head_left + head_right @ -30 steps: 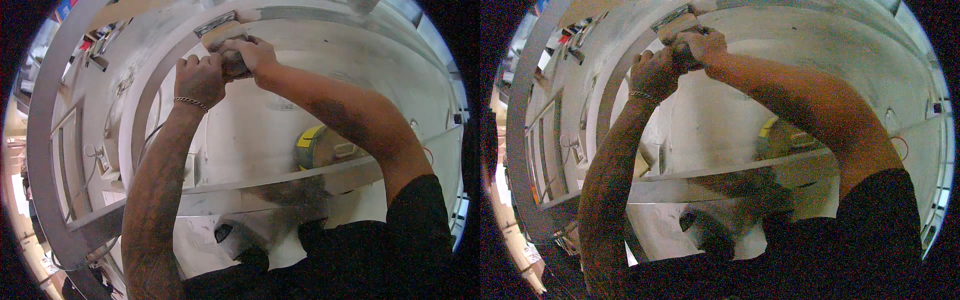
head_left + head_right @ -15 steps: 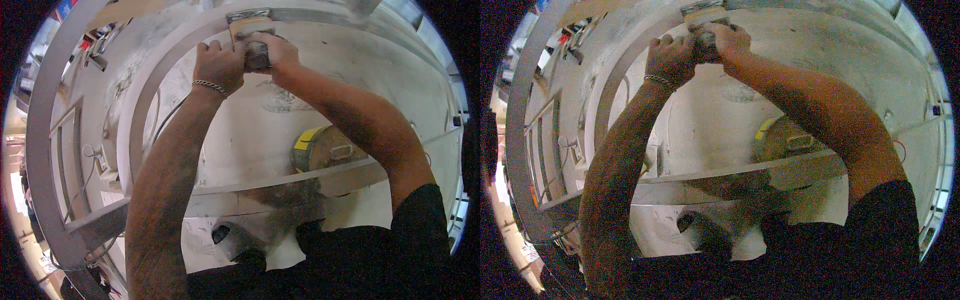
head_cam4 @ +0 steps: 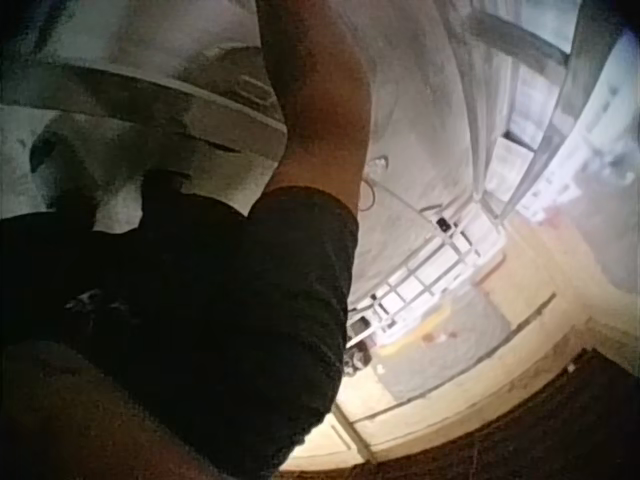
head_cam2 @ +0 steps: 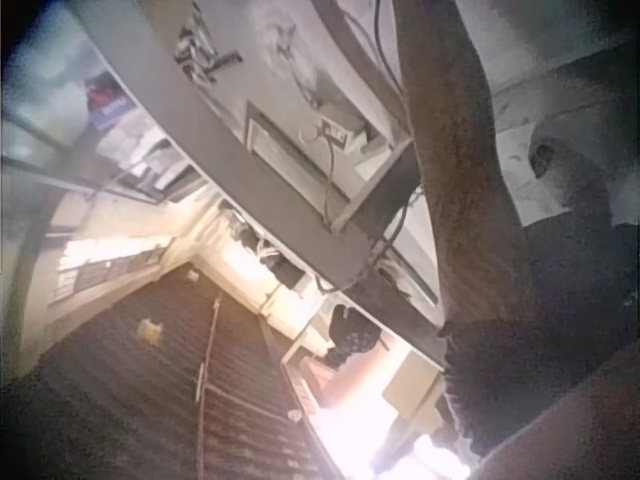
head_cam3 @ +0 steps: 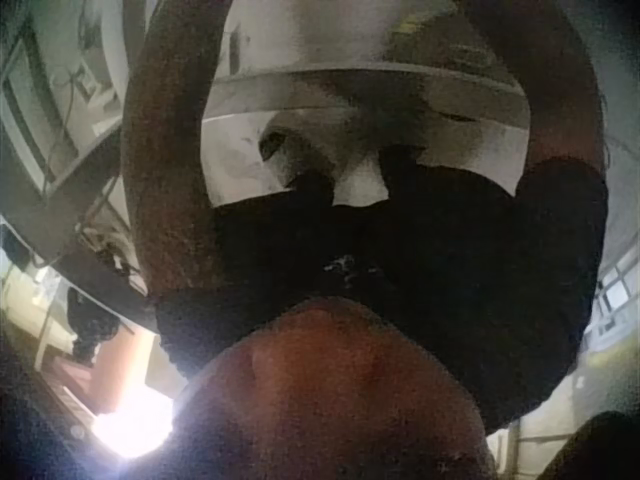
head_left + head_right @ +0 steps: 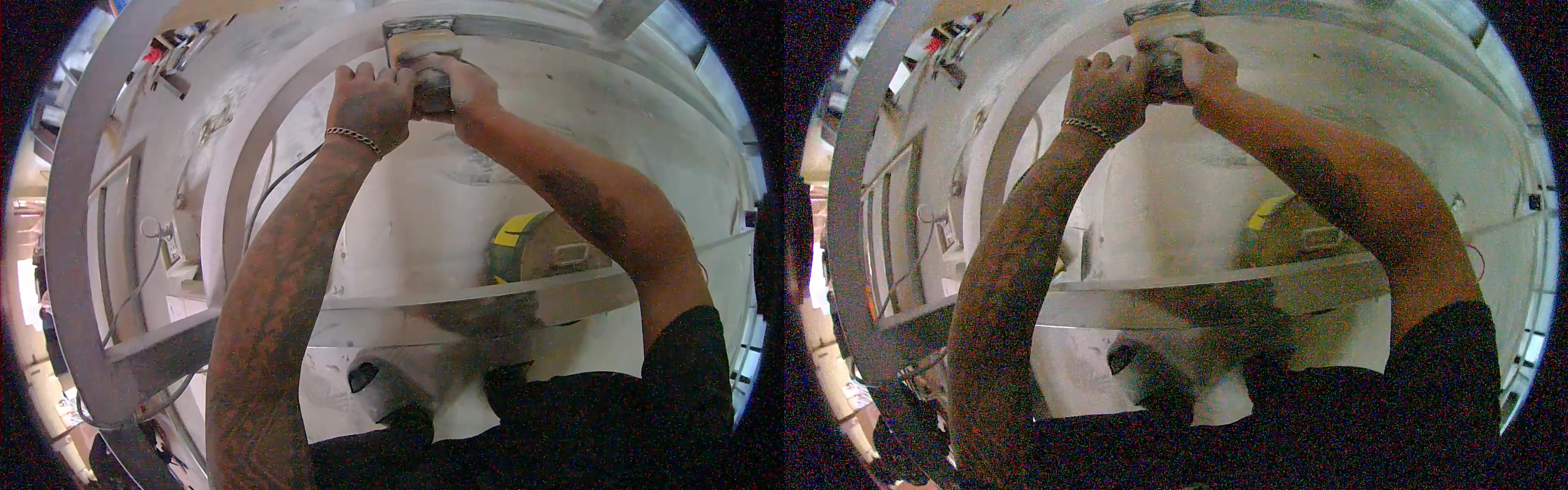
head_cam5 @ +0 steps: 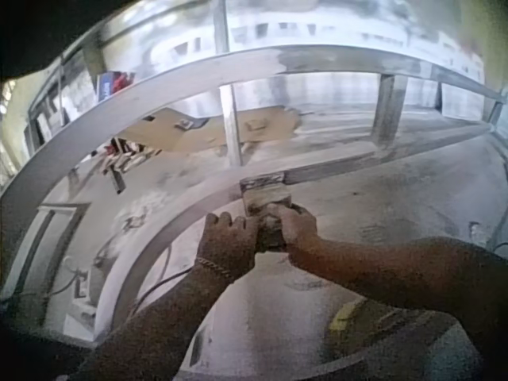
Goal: The person prepares a power sander by hand and uses it to sand the inner surface of a white circular fixture.
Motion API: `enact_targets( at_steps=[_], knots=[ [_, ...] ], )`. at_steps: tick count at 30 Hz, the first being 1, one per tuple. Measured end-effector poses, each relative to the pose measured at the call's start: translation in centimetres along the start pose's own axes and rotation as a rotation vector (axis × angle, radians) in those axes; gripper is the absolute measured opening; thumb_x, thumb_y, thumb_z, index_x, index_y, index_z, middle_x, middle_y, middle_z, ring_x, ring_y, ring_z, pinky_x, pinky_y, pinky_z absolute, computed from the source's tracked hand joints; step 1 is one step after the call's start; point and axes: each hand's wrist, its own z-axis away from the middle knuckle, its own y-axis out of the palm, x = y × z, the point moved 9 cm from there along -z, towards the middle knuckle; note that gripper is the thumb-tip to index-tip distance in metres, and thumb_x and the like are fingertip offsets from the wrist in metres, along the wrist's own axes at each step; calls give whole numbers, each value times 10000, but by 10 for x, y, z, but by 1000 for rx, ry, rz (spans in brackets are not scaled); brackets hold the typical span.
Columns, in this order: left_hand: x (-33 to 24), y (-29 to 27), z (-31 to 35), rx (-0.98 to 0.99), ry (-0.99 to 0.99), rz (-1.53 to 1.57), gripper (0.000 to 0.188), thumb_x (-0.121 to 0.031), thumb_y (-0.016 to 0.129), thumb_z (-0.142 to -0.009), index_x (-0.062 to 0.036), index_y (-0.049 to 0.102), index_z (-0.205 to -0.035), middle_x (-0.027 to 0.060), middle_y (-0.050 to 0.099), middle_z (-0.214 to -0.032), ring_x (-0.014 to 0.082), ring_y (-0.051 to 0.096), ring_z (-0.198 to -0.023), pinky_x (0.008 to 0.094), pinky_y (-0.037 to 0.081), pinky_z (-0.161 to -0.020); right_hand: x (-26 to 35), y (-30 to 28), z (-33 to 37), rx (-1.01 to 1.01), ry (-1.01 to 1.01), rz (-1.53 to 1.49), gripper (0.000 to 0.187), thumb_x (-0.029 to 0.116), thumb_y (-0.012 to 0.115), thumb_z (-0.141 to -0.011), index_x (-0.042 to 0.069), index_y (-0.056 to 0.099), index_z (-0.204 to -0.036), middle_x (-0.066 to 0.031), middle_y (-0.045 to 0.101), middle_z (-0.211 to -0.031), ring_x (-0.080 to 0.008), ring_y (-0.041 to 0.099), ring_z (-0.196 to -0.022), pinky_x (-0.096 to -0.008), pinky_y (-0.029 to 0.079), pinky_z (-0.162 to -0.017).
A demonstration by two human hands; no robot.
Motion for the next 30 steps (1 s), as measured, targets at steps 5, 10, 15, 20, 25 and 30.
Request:
enact_targets(
  at_steps=[5, 10, 15, 20, 25, 30],
  knots=[
    [11, 0, 14, 33, -20, -14, 242, -262, 697, -778, -118, 606, -950, 63, 675, -843, 245, 628, -832, 434, 425, -788, -11, 16, -2, 53, -13, 53, 351, 275, 701, -796, 34, 638, -1042, -129, 676, -935, -265, 695, -726, -405, 606, -632],
    [14, -1, 21, 21, -29, 25, 259, -296, 702, -787, -103, 598, -925, 71, 675, -821, 250, 628, -832, 430, 425, -786, -7, 28, -4, 180, -98, 142, 334, 304, 698, -799, 80, 644, -1041, -94, 668, -943, -237, 687, -732, -402, 599, -656],
    [20, 0, 32, 41, -25, 3, 257, -300, 702, -790, -97, 585, -896, 72, 671, -778, 256, 631, -790, 432, 426, -772, -12, 36, 9, 126, -55, 200, 393, 308, 709, -792, 78, 616, -1097, -91, 674, -964, -229, 687, -748, -385, 593, -632],
    [25, -3, 40, 62, -31, 12, 295, -333, 711, -791, -90, 584, -899, 71, 675, -778, 258, 634, -782, 429, 427, -759, -21, 46, 2, 175, -80, 250, 418, 294, 716, -790, 64, 604, -1121, -106, 672, -979, -243, 687, -760, -395, 598, -636],
    [28, -8, 50, 33, -37, 56, 362, -391, 735, -769, -94, 586, -915, 66, 680, -776, 259, 638, -794, 424, 428, -756, -21, 59, -3, 354, -405, 417, 424, 280, 722, -794, 45, 606, -1128, -109, 664, -987, -237, 685, -776, -399, 605, -640],
    [38, -2, 63, 129, -105, 37, 425, -414, 752, -747, -91, 583, -968, 59, 678, -750, 247, 643, -803, 427, 429, -763, -33, 66, 4, 236, -117, 353, 444, 279, 752, -772, 40, 614, -1119, -105, 659, -993, -222, 682, -789, -380, 607, -619]
  ],
)
